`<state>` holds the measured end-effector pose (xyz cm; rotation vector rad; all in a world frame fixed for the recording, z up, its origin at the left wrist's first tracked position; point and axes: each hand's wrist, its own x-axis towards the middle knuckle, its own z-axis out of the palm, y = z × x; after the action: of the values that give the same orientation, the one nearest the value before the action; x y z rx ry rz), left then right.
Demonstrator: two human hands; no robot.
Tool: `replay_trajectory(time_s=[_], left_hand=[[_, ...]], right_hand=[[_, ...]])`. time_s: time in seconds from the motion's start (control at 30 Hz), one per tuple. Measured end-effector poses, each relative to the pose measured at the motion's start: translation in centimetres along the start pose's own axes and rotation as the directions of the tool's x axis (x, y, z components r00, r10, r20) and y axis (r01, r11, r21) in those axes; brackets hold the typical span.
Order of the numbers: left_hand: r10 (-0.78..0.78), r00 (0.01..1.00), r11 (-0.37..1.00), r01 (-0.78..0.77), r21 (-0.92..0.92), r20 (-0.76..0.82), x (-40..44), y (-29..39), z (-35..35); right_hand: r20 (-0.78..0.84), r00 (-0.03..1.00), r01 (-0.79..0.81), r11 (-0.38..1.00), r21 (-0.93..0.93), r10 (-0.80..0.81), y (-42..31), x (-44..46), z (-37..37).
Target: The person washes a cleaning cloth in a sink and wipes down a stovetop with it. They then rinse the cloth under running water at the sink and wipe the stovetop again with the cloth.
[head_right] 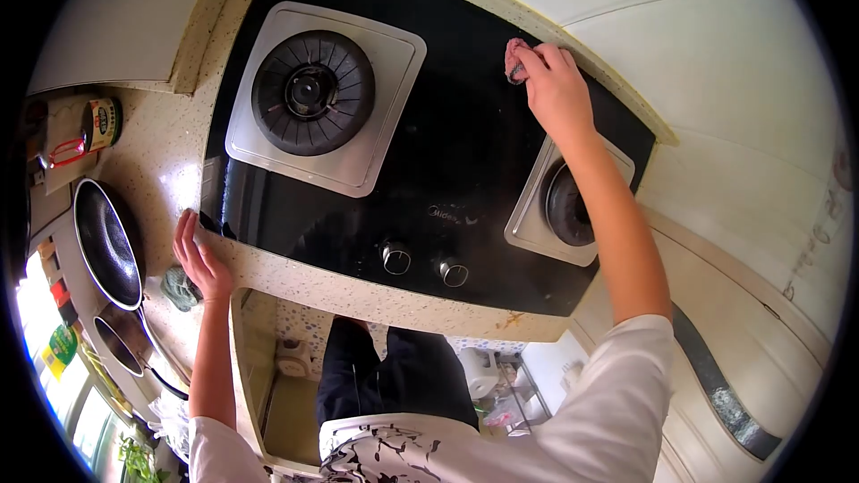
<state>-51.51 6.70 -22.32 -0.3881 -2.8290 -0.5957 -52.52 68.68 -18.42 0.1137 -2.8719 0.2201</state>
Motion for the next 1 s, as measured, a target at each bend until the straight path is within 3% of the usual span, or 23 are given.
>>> replay_trajectory(time_s=[0.17, 0.37, 0.53, 0.6, 0.7, 0.77, 0.83, 0.87, 0.9, 0.97, 1.0], left_hand=[[0.007, 1.000, 1.000, -0.007, 0.001, -0.004, -0.1, -0.1, 0.0], [0.016, 1.000, 1.000, -0.016, 0.011, 0.006, -0.3, -0.4, -0.1], [0.014, 0.999, 1.000, -0.015, -0.021, -0.041, -0.3, -0.3, 0.0], [0.008, 0.997, 1.000, -0.010, -0.024, -0.073, -0.6, -0.3, 0.0], [-0.016, 0.989, 0.999, 0.010, -0.038, -0.148, -1.5, 0.1, -0.5], [-0.109, 0.976, 0.988, 0.085, -0.132, -0.187, -2.3, 2.0, -0.7], [-0.145, 0.978, 0.967, 0.109, -0.230, -0.149, -4.1, 5.7, -0.2], [-0.159, 0.979, 0.953, 0.119, -0.277, -0.127, -5.0, 7.7, 0.0], [-0.177, 0.980, 0.948, 0.145, -0.284, -0.090, -6.0, 10.0, 0.3], [-0.212, 0.977, 0.945, 0.199, -0.260, -0.023, -7.9, 13.8, 1.5], [-0.243, 0.970, 0.941, 0.237, -0.241, 0.003, -8.5, 15.4, 1.7]], right_hand=[[0.036, 0.999, -0.037, 0.993, 0.113, 0.033, -2.5, -3.3, -1.0], [0.254, 0.967, -0.099, 0.964, 0.246, 0.035, -8.9, -8.4, -3.9], [0.304, 0.951, -0.164, 0.913, 0.374, 0.047, -12.6, -12.3, -5.0], [0.481, 0.865, -0.381, 0.813, 0.441, 0.144, -13.3, -13.3, -6.2], [0.511, 0.821, -0.558, 0.547, 0.624, 0.255, -12.2, -14.1, -7.4], [0.413, 0.865, -0.495, 0.620, 0.609, 0.286, -9.7, -13.2, -8.1], [0.402, 0.808, -0.587, 0.649, 0.483, 0.432, -7.6, -10.2, -8.6], [0.206, 0.933, -0.351, 0.879, 0.324, 0.296, -5.4, -8.6, -8.0], [0.147, 0.941, -0.338, 0.843, 0.418, 0.305, -3.6, -7.3, -6.7], [0.056, 0.977, -0.212, 0.920, 0.328, 0.205, 0.4, -5.1, -4.1], [0.084, 0.967, -0.255, 0.910, 0.327, 0.241, 1.0, -4.5, -3.5]])
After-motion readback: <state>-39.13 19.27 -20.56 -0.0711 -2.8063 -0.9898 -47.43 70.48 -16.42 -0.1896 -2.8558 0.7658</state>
